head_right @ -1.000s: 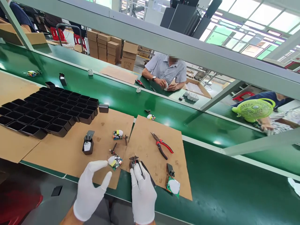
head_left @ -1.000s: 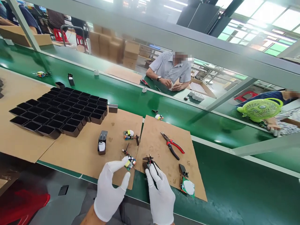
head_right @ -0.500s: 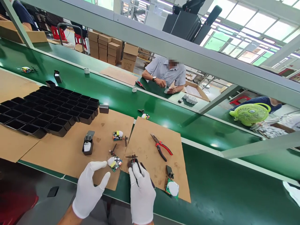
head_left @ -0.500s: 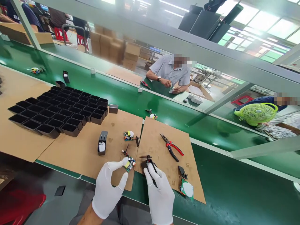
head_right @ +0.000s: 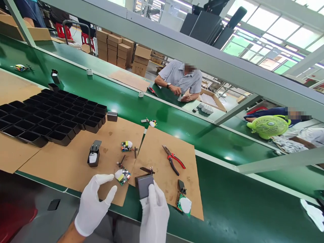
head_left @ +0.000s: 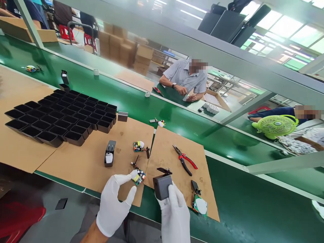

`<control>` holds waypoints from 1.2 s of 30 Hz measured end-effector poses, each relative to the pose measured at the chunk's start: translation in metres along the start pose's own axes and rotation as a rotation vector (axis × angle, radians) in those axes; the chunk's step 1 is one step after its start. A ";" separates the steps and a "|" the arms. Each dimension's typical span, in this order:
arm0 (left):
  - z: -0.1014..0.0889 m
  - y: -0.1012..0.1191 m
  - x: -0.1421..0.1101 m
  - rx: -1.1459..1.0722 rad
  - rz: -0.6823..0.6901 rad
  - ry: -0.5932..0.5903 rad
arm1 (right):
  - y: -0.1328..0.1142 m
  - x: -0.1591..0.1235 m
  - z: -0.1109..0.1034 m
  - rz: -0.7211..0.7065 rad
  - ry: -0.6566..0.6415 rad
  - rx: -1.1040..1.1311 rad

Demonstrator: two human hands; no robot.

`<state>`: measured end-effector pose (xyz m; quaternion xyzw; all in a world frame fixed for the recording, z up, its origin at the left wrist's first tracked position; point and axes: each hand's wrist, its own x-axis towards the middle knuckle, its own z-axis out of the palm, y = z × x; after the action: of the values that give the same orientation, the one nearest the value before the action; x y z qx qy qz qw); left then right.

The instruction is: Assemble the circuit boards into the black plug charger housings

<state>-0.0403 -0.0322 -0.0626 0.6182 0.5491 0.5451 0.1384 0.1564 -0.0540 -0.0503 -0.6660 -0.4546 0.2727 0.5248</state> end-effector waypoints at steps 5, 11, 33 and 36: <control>-0.001 -0.002 -0.003 0.007 0.000 0.001 | 0.006 0.004 0.006 0.227 -0.080 0.245; 0.001 -0.005 -0.003 0.011 -0.008 -0.016 | 0.015 0.013 0.025 0.290 -0.119 0.369; 0.017 0.045 -0.022 -0.258 -0.068 -0.366 | -0.034 -0.035 -0.012 -0.013 0.020 -0.167; 0.021 0.041 -0.026 -0.466 -0.319 -0.465 | -0.028 -0.025 -0.024 -0.284 -0.040 -0.397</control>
<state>0.0035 -0.0599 -0.0527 0.5840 0.4536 0.4719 0.4801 0.1571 -0.0864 -0.0194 -0.6798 -0.5986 0.1145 0.4079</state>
